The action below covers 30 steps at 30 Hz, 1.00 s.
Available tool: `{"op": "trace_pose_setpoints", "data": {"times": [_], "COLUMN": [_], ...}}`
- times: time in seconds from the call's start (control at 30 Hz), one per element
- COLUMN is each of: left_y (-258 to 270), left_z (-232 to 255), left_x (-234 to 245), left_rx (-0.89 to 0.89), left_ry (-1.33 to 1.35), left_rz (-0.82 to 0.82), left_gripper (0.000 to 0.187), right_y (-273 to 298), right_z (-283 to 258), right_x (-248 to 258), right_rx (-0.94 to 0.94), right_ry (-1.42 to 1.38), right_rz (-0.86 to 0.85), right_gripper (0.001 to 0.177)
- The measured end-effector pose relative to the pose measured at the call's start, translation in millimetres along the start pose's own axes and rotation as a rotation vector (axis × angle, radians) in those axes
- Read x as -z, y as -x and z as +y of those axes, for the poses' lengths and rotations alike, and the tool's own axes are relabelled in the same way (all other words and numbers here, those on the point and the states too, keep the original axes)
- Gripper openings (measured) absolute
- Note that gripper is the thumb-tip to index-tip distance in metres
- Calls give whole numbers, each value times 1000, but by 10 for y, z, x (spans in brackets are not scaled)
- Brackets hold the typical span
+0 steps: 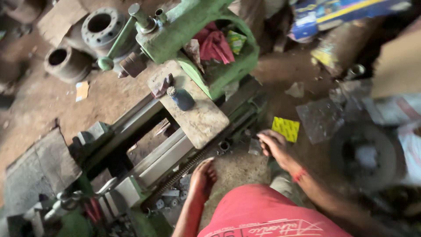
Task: The person handles small metal components and a cylindrical part, then sits on the floor to work on a larger mechanical assembly. They use a thin metal rod to manipulate parts inside a cylindrical container and handle a small cylindrical object.
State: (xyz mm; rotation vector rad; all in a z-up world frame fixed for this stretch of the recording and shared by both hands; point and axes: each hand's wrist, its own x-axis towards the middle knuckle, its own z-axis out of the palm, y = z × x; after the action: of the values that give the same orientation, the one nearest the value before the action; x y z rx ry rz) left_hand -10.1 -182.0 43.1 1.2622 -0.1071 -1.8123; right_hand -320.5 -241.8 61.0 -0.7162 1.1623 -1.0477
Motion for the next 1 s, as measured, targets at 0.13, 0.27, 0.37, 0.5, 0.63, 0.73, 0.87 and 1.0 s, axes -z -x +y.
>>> {"op": "trace_pose_setpoints", "data": {"times": [0.13,0.27,0.37,0.5,0.63,0.73,0.87,1.0], "left_y": [-426,-400,-349,-488,-694,-910,-1230,-1594], "left_z": [-157,-219,-201,-69,90,284,556,988], "left_x": [30,-536,-1060,-1448,-1490,-1466,-1530,-1828], "left_rx": [-177,-212,-230,-244,-256,-328,-339,-421], "left_ry": [319,411,260,185,92,-12,-59,-485], "left_rz": [-12,198,320,341,426,380,410,376], "left_gripper": [9,10,17,18,20,22,24,32], "right_y": [-1318,-2506,-3356,-4157,-4439,-4519,-4854,-5198], "right_z": [-492,-815,-882,-794,-719,-632,-408,-416], "right_x": [-219,-562,-955,-1471,-1756,-1857,-1760,-1698], "right_rx": [1,406,543,475,448,390,364,158], "right_ry": [328,490,458,489,389,414,383,252], "right_rz": [-298,-428,-453,-488,-560,-538,-790,-1120], "right_gripper": [19,20,24,17,26,27,33,39]}}
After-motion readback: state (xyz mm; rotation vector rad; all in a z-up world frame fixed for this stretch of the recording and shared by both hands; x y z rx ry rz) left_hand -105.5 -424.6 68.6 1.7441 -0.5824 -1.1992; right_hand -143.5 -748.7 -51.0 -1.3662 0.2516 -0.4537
